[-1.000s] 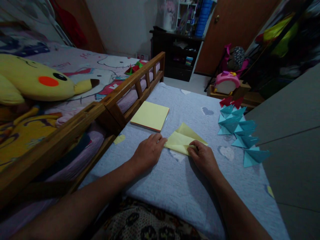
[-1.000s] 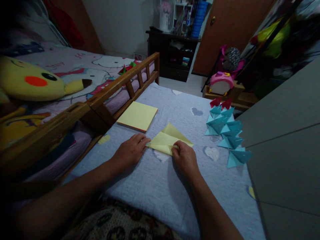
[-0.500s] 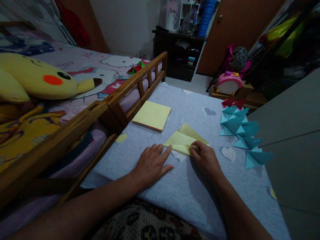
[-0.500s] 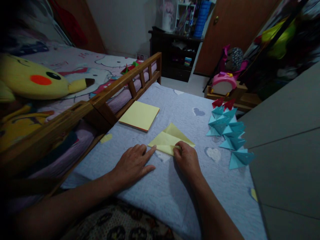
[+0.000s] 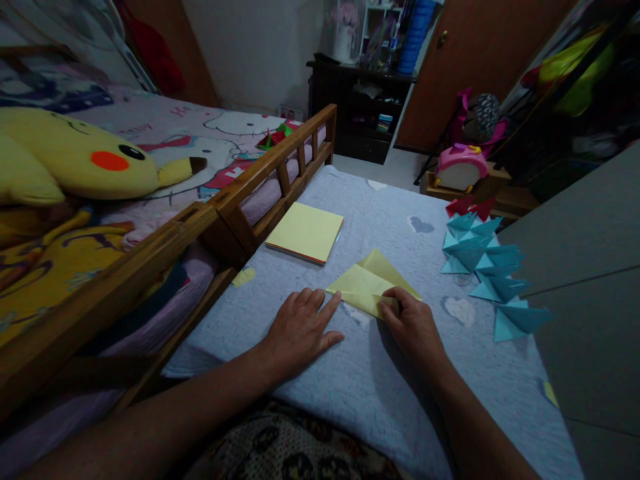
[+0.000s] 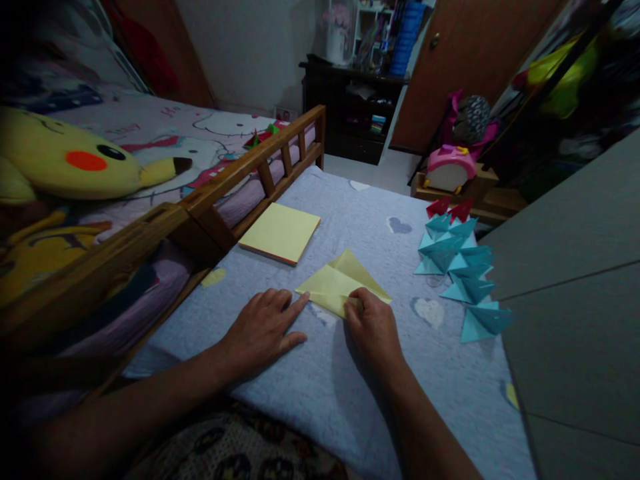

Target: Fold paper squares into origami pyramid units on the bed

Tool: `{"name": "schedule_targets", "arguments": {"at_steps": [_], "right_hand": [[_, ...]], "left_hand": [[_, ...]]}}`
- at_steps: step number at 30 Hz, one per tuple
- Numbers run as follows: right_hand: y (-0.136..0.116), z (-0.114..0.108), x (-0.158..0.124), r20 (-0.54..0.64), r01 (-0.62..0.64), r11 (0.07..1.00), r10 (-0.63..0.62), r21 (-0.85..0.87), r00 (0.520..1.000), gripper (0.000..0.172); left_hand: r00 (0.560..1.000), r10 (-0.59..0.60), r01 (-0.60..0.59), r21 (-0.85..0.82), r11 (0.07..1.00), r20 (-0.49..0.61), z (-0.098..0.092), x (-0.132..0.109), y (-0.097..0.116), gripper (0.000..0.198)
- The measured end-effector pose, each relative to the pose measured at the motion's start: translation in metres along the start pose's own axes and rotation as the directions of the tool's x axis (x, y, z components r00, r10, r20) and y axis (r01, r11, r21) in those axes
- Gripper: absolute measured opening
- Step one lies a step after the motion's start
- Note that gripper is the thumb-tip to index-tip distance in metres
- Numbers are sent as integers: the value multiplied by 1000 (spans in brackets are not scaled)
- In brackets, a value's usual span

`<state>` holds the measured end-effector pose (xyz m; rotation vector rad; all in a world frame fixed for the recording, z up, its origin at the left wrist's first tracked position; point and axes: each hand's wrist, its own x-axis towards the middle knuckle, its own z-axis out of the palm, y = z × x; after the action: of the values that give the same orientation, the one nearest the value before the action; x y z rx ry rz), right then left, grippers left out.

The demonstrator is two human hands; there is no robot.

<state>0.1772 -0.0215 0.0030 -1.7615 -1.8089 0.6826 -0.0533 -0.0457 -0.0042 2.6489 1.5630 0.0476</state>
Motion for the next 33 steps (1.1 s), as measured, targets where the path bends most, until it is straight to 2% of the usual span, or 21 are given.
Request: {"name": "schedule_targets", "arguments": {"at_steps": [10, 27, 33], "right_hand": [[4, 5, 3, -36, 10, 993, -15, -118, 999, 22], [6, 4, 4, -7, -13, 990, 12, -141, 1000, 24], [9, 6, 4, -20, 13, 988, -16, -155, 1000, 24]], "left_hand": [[999, -44, 44, -24, 999, -22, 4, -4, 0, 65], [998, -57, 56, -19, 998, -26, 5, -4, 1, 63], [996, -64, 63, -31, 998, -55, 9, -5, 1, 62]]}}
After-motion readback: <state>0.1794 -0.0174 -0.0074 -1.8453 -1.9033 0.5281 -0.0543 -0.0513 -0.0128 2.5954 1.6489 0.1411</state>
